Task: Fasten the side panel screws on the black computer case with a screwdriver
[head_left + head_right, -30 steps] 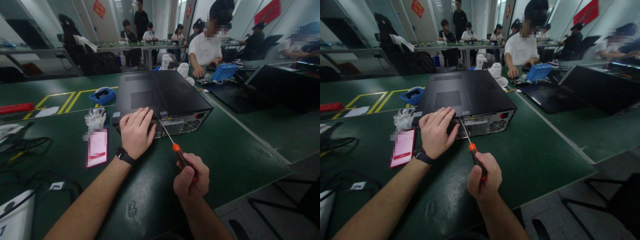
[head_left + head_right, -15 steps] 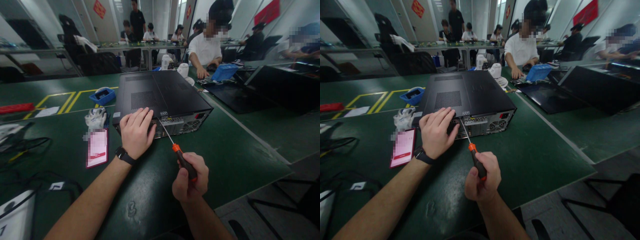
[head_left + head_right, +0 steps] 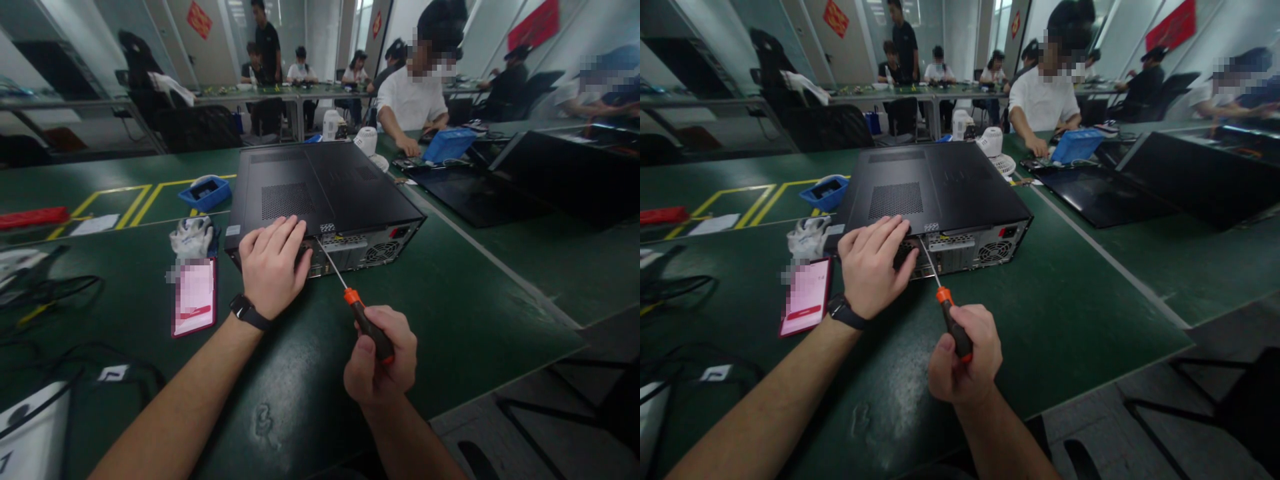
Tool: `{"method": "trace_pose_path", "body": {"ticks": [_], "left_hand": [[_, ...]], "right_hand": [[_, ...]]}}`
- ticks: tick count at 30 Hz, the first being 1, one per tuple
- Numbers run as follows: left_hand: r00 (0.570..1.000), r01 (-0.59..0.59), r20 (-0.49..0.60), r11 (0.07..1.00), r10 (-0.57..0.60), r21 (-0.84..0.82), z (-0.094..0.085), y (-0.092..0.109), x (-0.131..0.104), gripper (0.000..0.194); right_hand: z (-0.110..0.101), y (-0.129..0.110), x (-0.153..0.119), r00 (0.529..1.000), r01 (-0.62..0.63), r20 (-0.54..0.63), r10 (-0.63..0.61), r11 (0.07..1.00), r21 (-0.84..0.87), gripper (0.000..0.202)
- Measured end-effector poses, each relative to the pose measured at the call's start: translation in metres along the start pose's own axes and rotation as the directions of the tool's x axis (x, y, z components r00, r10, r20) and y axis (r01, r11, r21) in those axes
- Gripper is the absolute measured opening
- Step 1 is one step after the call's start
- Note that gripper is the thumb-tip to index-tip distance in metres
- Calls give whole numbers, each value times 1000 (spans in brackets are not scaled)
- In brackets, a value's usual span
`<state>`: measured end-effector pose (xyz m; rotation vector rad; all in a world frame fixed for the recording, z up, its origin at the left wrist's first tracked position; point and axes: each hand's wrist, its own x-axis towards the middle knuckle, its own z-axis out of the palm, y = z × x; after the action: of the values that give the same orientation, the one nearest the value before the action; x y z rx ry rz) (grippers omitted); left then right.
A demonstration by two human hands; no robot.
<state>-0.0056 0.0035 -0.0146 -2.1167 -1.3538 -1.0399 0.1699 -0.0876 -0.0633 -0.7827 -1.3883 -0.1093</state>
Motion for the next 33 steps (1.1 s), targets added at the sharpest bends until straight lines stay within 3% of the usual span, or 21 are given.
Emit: {"method": "trace_pose_path", "body": {"ticks": [10,16,23,33], "left_hand": [[1000,-6,3,1000,5,10,0,0,0,45],[1000,-6,1,1000,6,7,0,0,0,45],[1000,13,24,1000,-13,-16,-1,0,0,47],[999,38,38,997,-36,-59,0,0,-1,53]], "right_hand": [[-4,6,-12,1000,-9,-20,7,993,-117,38],[1,4,-10,1000,-19,-23,19,1000,-20,41],[0,1,1,1000,0,-19,-1,998,-64,39],[-1,7,-12,999,-28,-22,27,999,-25,35]]}}
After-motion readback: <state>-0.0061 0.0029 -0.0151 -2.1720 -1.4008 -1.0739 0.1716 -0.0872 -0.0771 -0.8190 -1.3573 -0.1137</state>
